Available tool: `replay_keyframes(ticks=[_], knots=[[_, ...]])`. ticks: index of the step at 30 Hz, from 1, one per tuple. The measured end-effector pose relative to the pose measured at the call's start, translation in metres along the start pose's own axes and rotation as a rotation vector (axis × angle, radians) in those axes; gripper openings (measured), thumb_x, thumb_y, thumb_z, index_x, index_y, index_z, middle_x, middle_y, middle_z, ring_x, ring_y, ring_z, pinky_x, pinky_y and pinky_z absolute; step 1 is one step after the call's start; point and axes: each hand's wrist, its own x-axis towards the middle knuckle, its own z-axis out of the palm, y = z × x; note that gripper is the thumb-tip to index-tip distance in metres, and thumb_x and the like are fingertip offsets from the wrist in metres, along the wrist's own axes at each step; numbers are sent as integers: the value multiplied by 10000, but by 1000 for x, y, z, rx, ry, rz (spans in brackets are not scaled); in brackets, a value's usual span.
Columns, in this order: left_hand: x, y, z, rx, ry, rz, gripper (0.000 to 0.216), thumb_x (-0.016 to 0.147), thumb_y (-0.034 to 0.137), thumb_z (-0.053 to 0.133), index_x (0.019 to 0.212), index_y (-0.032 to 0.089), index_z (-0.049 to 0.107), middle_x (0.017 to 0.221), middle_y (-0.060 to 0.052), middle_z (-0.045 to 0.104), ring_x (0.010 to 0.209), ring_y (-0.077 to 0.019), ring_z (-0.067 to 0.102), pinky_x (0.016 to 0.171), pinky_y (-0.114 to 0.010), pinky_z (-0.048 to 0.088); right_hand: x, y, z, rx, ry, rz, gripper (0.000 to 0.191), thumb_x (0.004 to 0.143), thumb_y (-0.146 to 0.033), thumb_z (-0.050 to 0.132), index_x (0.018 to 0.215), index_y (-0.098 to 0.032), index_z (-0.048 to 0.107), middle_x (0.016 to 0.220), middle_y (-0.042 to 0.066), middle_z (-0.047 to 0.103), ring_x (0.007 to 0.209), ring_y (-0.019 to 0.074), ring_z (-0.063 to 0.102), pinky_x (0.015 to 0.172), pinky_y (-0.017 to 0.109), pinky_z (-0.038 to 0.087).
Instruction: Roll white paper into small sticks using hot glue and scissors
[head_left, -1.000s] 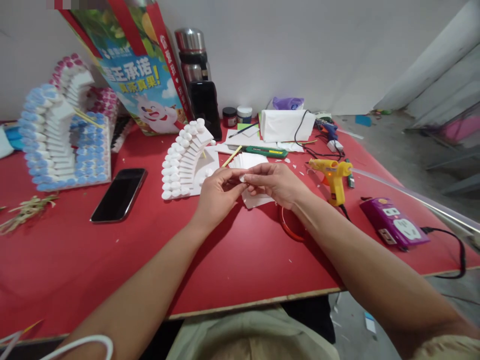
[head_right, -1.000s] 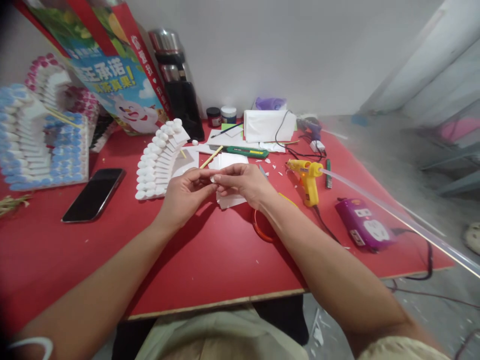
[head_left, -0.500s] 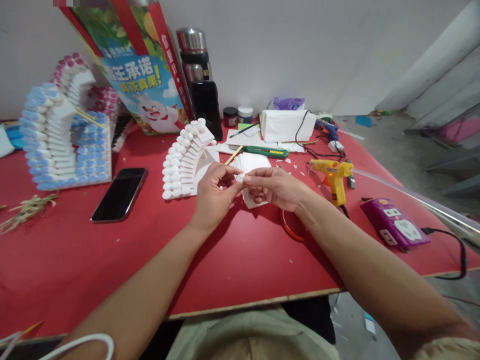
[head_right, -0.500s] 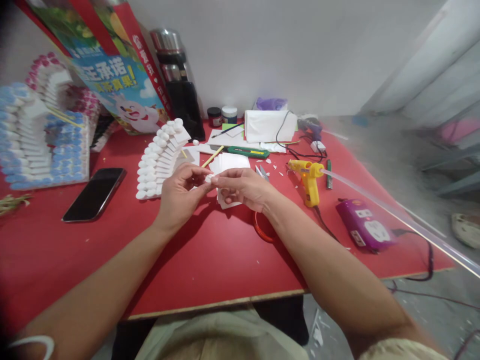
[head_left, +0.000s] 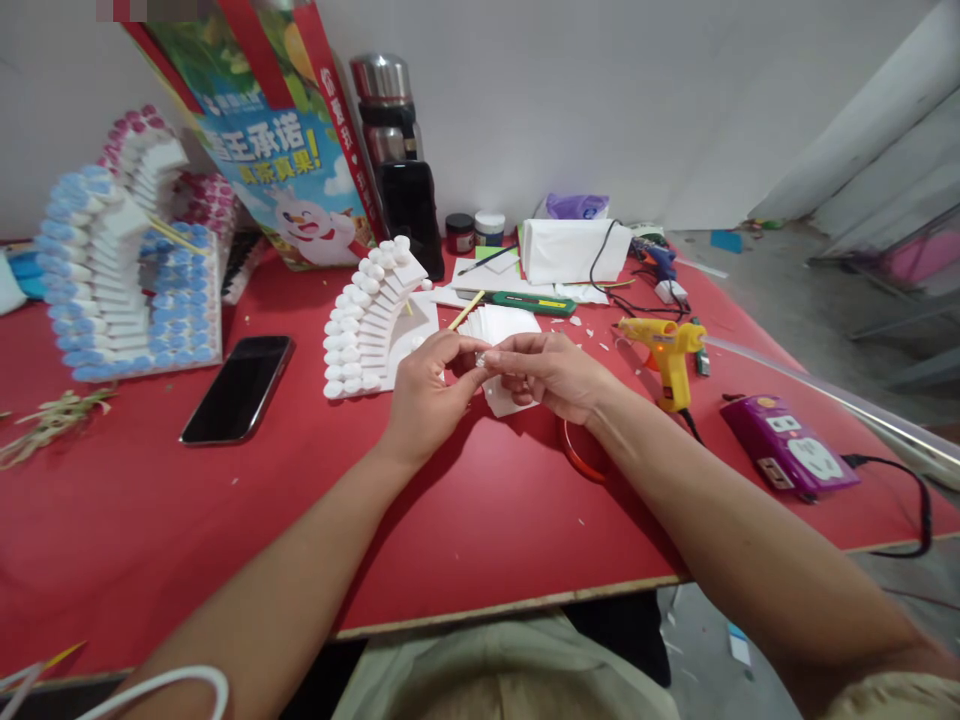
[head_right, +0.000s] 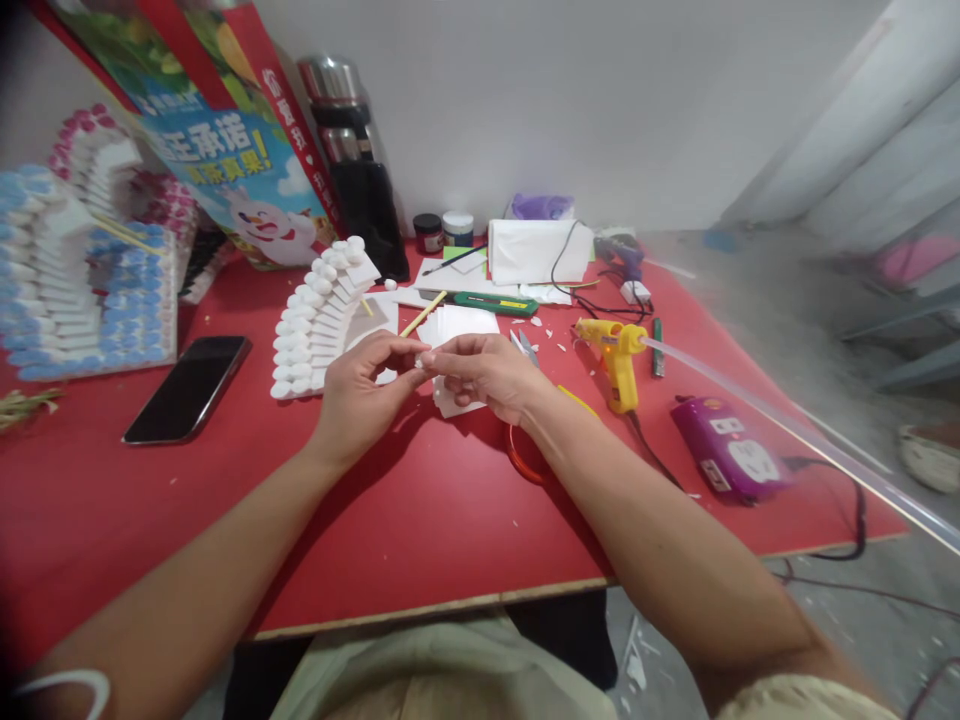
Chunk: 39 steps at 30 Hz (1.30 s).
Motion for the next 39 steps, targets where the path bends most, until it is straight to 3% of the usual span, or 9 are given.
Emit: replay_keyframes(ticks=[10,13,17,22,31,35,39], knots=[[-5,1,3,-2,-7,-16,84,888,310,752,870,230,734,769,-4,659,717,-153,588,702,-291,477,-1,-2,3,-10,13,-9,371,562,-354,969,640,-127,686,451,-49,478,421,38,327,395,205,185],[-4,0,2,8,-12,-7,53,895,275,738,913,225,733,792,-6,654,735,-153,589,718,-293,479,-3,-6,2,-30,20,11,395,571,-378,971,660,-124,682,488,-36,510,439,44,374,392,191,230],[-2,1,0,64,-23,19,86,903,280,731,958,214,724,808,-14,646,762,-162,597,753,-305,488,-4,-11,-1,-24,7,29,435,703,-500,896,773,-116,705,632,9,602,491,72,495,399,201,337],[-1,3,-1,101,-14,54,120,893,316,751,913,206,708,792,-10,647,744,-156,595,731,-295,482,-3,-10,-2,-4,43,30,482,744,-566,850,817,-112,705,688,27,626,495,77,514,394,210,344],[-2,0,-1,105,-4,-16,155,881,338,749,881,204,673,774,2,642,699,-138,575,689,-287,466,0,-6,-1,5,31,-3,439,792,-546,818,835,-120,720,710,12,608,506,70,496,425,221,362],[-1,4,0,-83,19,-176,154,839,313,776,829,200,672,735,8,623,676,-130,550,666,-279,461,1,-6,-2,3,31,-9,439,785,-546,823,834,-121,728,707,13,604,511,73,496,429,227,368],[5,2,-1,-668,32,-591,168,797,287,794,846,184,670,734,4,616,651,-113,552,645,-261,470,2,-6,-5,4,66,-37,450,769,-553,833,854,-121,738,728,14,604,527,72,504,438,224,371]])
